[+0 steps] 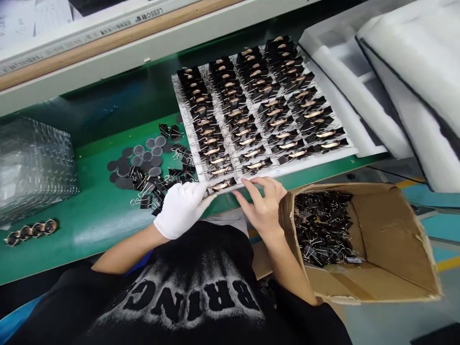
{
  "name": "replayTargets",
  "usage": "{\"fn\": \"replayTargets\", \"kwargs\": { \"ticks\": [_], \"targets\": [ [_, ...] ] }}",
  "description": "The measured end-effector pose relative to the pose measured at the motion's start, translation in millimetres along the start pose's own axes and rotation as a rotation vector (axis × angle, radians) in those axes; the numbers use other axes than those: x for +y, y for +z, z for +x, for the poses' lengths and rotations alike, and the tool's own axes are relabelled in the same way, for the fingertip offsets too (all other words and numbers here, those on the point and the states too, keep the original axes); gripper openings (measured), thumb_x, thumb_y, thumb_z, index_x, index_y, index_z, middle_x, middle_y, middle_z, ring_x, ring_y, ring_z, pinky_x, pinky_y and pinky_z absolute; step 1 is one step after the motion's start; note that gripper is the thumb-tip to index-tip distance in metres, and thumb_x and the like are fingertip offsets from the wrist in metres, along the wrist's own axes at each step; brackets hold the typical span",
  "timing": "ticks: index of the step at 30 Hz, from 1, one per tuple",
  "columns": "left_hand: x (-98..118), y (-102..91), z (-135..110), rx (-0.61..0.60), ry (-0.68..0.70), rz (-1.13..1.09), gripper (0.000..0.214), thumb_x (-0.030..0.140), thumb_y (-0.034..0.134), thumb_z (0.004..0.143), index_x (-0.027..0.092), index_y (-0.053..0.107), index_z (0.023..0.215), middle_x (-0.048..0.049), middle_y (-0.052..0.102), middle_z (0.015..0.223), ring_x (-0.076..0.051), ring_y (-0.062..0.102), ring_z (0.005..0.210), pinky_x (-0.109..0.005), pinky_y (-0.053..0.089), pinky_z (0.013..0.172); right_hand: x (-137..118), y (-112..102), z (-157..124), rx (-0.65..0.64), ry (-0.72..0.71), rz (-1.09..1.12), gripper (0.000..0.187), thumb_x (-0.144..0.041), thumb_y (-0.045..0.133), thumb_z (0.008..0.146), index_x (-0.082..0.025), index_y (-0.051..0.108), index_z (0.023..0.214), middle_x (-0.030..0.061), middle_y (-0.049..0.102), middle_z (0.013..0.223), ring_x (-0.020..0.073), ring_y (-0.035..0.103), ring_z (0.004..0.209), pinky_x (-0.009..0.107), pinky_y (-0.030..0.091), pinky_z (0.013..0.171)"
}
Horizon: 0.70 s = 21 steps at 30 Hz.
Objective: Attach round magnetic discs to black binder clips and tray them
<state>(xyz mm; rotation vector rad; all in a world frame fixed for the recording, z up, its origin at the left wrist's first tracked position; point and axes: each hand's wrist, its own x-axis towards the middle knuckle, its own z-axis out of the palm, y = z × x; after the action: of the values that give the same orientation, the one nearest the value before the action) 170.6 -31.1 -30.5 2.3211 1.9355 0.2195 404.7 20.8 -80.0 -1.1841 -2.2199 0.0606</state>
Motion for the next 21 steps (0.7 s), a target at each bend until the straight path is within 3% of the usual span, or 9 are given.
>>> {"fn": "replayTargets", "kwargs": {
  "ticks": [6, 11, 13, 17, 21],
  "targets": [
    [-0.1, 3.7, 7.6, -0.041, -0.022, 0.032, 0.035, 0.047, 0.048, 0.107, 0.019, 0.069, 0.113, -0.0101, 0.074, 0.094, -0.025, 0.065, 0.086, -0.040, 0.034, 0.071, -2.8, 11.4, 9.1, 0.013, 0.122, -0.014, 0.016, -0.033, 0.074, 0.095, -0.024, 0.076, 0.108, 0.0084, 0.064, 0.099, 0.0270, 0.061, 0.097, 0.041, 0.043, 0.085],
    [5.2, 6.7, 4.7, 0.100, -0.110, 0.063, 0.034, 0.050, 0.054, 0.104, 0.022, 0.070, 0.116, -0.0131, 0.073, 0.108, -0.029, 0.062, 0.095, -0.042, 0.034, 0.076, 5.1, 12.0, 13.0, 0.011, 0.103, -0.018, 0.007, -0.031, 0.076, 0.094, -0.026, 0.077, 0.099, 0.0058, 0.064, 0.092, 0.0248, 0.061, 0.093, 0.040, 0.039, 0.084],
    [3.2, 9.8, 3.1, 0.121, -0.101, 0.062, 0.032, 0.047, 0.054, 0.104, 0.022, 0.070, 0.117, -0.0118, 0.074, 0.105, -0.028, 0.062, 0.093, -0.041, 0.033, 0.076, 7.3, 11.0, 14.1, 0.022, 0.065, 0.016, 0.004, -0.028, 0.075, 0.095, -0.026, 0.078, 0.097, 0.0049, 0.064, 0.089, 0.0231, 0.060, 0.091, 0.039, 0.038, 0.083],
    [-1.6, 12.5, 5.8, 0.034, -0.018, 0.091, 0.031, 0.043, 0.050, 0.106, 0.021, 0.071, 0.110, -0.0096, 0.072, 0.090, -0.027, 0.062, 0.086, -0.041, 0.030, 0.073, 9.3, 10.1, 15.1, -0.022, 0.020, 0.047, 0.008, -0.022, 0.072, 0.097, -0.027, 0.078, 0.095, 0.0033, 0.064, 0.085, 0.0209, 0.059, 0.088, 0.040, 0.036, 0.084],
    [1.8, 8.6, 11.7, 0.006, -0.026, 0.064, 0.035, 0.045, 0.048, 0.107, 0.020, 0.071, 0.103, -0.0098, 0.070, 0.086, -0.027, 0.062, 0.085, -0.040, 0.029, 0.073, 11.3, 9.3, 16.3, -0.075, 0.015, 0.047, 0.010, -0.022, 0.069, 0.098, -0.026, 0.078, 0.097, 0.0047, 0.065, 0.088, 0.0216, 0.059, 0.091, 0.040, 0.035, 0.084]
  ]
}}
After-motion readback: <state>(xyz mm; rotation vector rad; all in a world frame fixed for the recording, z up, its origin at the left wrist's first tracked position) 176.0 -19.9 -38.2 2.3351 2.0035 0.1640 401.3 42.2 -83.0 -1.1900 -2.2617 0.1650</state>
